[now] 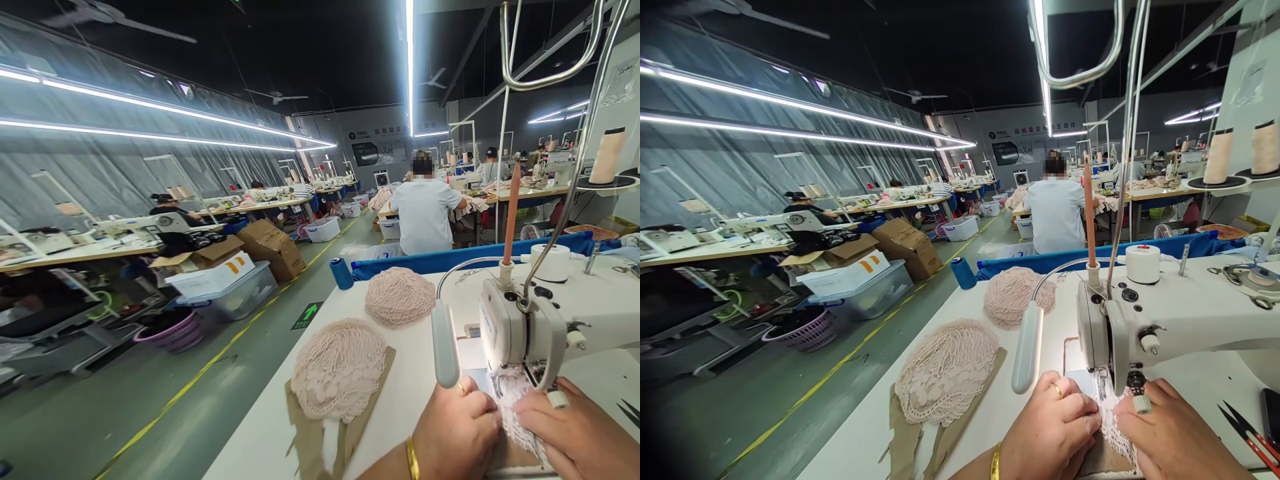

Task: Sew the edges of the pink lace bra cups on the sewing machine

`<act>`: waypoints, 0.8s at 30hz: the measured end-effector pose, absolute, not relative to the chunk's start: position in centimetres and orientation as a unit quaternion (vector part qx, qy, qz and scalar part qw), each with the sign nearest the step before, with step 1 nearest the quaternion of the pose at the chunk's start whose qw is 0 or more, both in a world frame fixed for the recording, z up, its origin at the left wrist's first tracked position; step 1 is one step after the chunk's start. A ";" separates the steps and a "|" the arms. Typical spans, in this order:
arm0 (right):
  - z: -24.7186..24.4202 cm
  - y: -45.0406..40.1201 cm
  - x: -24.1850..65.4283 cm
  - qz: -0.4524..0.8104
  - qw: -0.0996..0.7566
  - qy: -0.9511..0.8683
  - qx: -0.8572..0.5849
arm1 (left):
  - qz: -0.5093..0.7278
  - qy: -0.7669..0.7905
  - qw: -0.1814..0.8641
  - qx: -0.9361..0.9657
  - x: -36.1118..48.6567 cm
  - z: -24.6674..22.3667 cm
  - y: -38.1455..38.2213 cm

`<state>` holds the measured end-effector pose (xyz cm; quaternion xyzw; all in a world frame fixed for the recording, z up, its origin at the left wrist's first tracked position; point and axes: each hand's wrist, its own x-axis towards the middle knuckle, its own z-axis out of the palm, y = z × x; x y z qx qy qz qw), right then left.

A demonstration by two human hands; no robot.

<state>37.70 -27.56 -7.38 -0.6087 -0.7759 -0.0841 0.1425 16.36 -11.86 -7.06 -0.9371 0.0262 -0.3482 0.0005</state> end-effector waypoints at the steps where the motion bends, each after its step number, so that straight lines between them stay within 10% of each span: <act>1: -7.6 -27.5 37.8 -0.092 0.145 -0.767 -0.618 | -0.350 0.021 -0.001 -0.937 16.4 -6.8 -11.9; 24: -7.9 -27.2 37.9 -0.154 0.166 -0.784 -0.577 | -0.287 -0.041 -0.008 -0.957 16.6 -6.5 -11.7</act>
